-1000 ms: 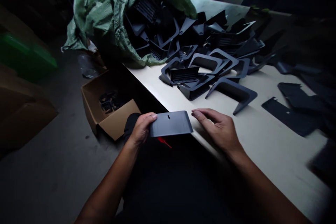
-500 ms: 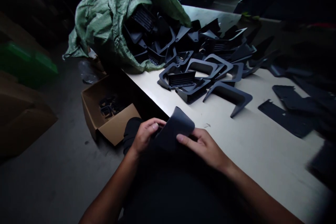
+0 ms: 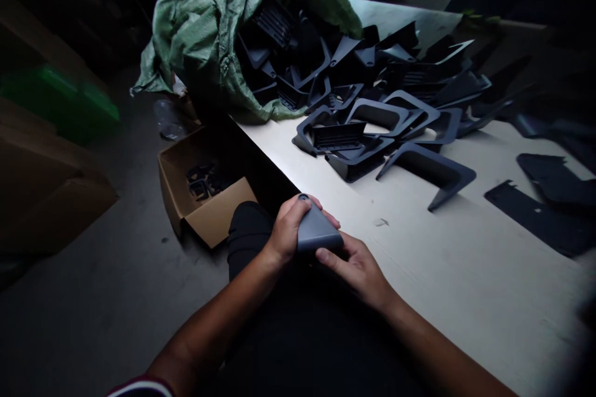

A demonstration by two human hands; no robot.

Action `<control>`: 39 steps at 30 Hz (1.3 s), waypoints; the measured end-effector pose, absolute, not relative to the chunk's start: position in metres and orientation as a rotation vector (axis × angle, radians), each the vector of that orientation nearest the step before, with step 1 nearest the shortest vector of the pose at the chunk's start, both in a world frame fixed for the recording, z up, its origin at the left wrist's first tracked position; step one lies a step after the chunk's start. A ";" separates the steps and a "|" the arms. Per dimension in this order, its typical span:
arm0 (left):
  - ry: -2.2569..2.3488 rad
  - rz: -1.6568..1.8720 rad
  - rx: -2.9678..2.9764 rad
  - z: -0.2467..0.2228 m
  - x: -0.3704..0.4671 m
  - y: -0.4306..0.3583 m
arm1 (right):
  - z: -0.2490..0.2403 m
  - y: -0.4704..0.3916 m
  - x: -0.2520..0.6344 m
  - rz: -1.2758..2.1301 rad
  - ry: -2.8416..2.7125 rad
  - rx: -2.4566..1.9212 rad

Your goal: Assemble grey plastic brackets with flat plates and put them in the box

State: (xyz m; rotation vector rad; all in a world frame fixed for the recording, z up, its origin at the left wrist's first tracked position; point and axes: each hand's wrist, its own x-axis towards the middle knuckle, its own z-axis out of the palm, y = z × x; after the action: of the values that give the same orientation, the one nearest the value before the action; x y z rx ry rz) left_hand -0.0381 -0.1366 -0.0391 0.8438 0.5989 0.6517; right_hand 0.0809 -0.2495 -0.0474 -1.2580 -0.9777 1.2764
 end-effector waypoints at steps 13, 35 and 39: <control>0.816 0.581 0.782 -0.062 -0.069 -0.117 | -0.046 -0.234 0.082 1.506 -0.937 -1.261; 1.176 1.371 -0.265 -0.208 -0.249 -0.018 | -0.094 -0.206 0.157 1.277 -0.875 -1.606; 1.181 1.357 -0.329 -0.222 -0.244 -0.032 | -0.094 -0.204 0.157 1.302 -0.851 -1.626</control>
State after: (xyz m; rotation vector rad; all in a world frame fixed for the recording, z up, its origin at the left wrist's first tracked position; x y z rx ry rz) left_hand -0.2443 -0.0318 -0.2222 -0.3295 1.1811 1.3570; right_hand 0.1572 -0.2042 -0.0936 -1.6264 -0.8514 1.3016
